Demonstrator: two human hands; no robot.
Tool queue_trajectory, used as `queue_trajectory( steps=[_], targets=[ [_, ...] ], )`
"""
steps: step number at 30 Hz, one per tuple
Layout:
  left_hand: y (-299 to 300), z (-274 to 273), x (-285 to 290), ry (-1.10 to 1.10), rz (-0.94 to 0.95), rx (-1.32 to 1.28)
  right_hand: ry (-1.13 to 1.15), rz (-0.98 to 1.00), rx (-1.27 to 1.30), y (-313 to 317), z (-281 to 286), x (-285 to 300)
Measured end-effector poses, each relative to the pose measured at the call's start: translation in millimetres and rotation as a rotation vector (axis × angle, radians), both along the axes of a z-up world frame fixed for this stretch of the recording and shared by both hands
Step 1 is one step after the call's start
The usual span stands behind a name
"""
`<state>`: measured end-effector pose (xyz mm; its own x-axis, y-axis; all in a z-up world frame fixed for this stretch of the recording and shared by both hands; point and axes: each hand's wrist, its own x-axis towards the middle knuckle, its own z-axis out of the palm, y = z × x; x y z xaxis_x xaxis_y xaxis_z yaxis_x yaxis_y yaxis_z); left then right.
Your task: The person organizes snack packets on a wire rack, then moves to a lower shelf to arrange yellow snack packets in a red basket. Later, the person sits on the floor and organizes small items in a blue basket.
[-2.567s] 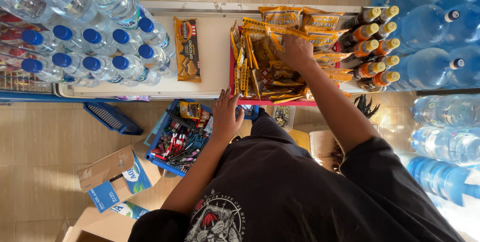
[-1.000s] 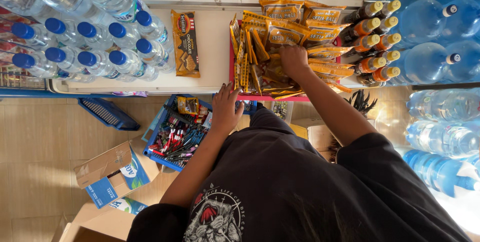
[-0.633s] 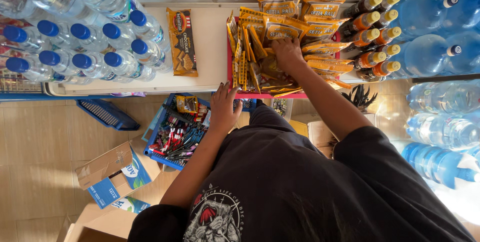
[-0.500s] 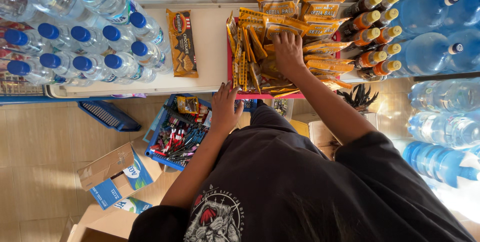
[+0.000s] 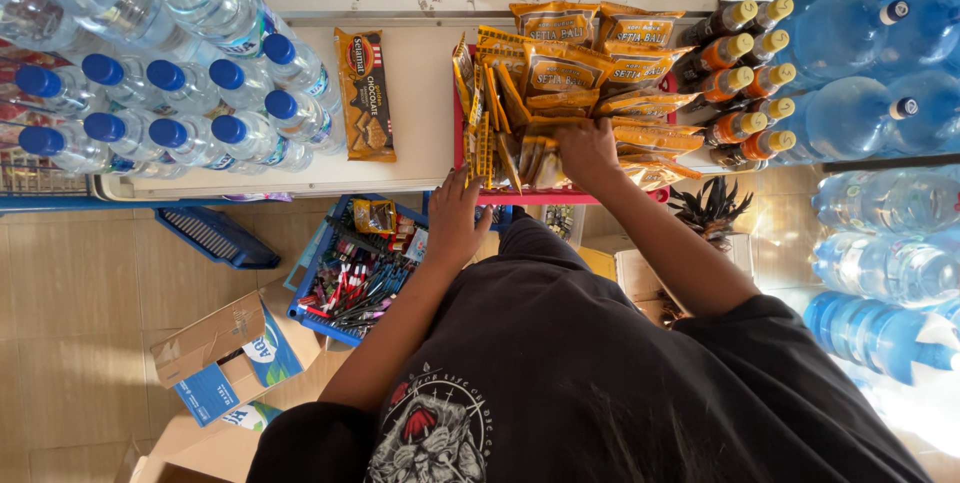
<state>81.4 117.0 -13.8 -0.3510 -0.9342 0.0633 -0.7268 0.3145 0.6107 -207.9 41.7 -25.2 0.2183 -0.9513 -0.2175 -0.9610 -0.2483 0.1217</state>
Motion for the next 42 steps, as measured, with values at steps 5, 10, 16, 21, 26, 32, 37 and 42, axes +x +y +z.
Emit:
queue_trajectory(
  steps=[5,10,16,21,26,32,37,42],
  targets=[
    [4.1,0.5,0.1,0.009,0.003,-0.014,-0.027,-0.150,-0.078,-5.4,-10.2,18.9],
    [8.0,-2.2,2.6,-0.001,0.017,-0.032,-0.038,-0.116,-0.149,-5.9,13.1,37.1],
    [10.9,-4.2,6.0,0.005,0.049,-0.041,-0.498,-0.246,0.267,15.2,23.6,70.0],
    [12.8,-2.1,3.9,0.028,0.037,-0.023,-0.673,-0.531,0.398,4.1,-10.6,70.6],
    [18.1,-3.1,4.2,0.039,0.046,-0.011,-1.038,-0.673,0.356,-3.9,-28.4,47.4],
    [20.1,-11.1,-1.1,0.007,0.030,-0.002,-0.669,-0.490,0.393,-8.6,-47.5,82.0],
    [21.7,-17.8,-2.0,-0.018,0.024,0.010,-0.653,-0.613,0.362,-15.7,-60.9,86.8],
    [19.5,-19.4,-1.6,-0.001,0.016,-0.012,-0.712,-0.492,0.149,0.7,-38.3,88.4]
  ],
)
